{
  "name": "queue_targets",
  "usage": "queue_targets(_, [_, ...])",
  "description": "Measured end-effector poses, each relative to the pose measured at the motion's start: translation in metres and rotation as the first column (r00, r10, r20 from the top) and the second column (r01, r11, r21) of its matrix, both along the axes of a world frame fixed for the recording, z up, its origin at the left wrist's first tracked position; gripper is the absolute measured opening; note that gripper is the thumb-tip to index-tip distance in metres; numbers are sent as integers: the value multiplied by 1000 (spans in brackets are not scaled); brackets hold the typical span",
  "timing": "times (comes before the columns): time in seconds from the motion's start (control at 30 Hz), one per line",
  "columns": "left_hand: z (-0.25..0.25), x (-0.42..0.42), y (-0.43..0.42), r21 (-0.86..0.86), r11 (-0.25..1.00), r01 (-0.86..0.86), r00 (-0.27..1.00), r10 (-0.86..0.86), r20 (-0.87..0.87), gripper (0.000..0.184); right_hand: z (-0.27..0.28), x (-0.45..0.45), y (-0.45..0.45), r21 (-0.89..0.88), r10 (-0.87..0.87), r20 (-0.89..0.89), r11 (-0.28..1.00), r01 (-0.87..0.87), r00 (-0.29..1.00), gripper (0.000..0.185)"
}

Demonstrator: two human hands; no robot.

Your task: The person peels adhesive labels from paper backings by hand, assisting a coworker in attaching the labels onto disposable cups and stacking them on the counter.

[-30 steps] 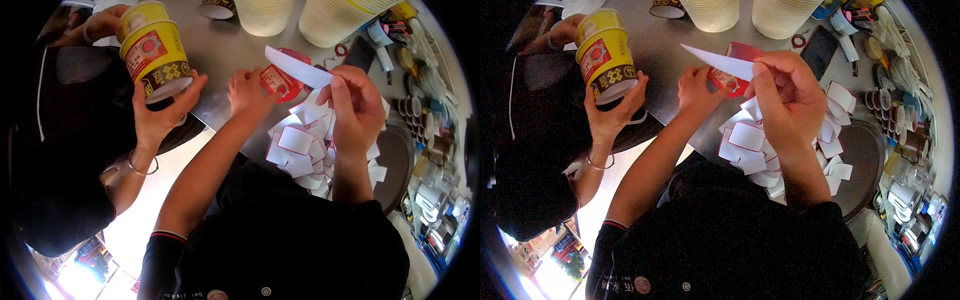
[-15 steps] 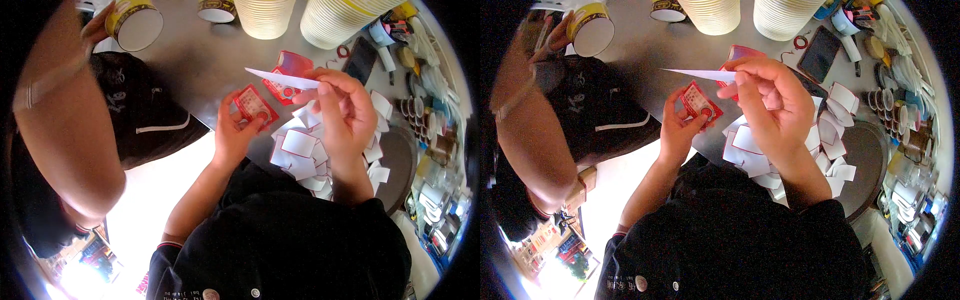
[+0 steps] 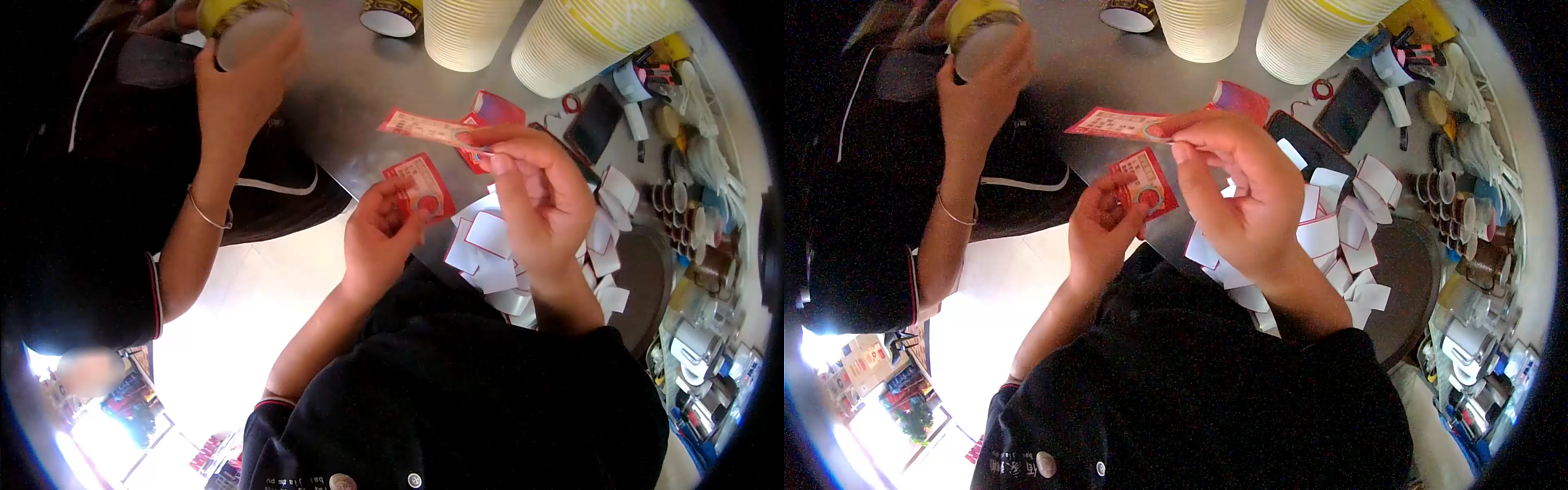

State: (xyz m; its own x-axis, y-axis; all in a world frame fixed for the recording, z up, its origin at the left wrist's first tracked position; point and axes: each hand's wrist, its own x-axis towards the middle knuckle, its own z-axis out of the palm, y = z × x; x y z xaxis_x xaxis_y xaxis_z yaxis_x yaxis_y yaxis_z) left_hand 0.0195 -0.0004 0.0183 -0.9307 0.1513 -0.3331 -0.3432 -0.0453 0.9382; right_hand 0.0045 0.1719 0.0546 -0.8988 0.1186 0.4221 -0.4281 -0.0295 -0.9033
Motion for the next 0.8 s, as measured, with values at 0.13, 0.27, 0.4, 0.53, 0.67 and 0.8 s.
queue_targets(0.13, [9,9,-5,25,1000,19,998,-20,62,36,3,-4,-13,80,-15,-84,997,22,996,10])
queue_targets(0.27, [18,17,-4,-21,1000,20,1000,-20,14,37,3,-2,-19,175,-34,-142,983,59,989,11])
queue_targets(0.4, [25,20,-6,8,1000,-6,997,7,-76,51,5,1,-25,180,-33,-146,982,59,989,11])
queue_targets(0.53, [31,20,-8,124,992,13,996,-2,-88,55,6,4,-28,201,10,-113,979,14,994,12])
queue_targets(0.67, [32,13,-9,124,992,-34,995,46,-94,54,6,1,-30,178,33,-105,984,-14,994,13])
queue_targets(0.8, [29,10,-7,64,991,-119,986,126,-106,52,11,-8,-31,291,75,-193,957,-16,978,15])
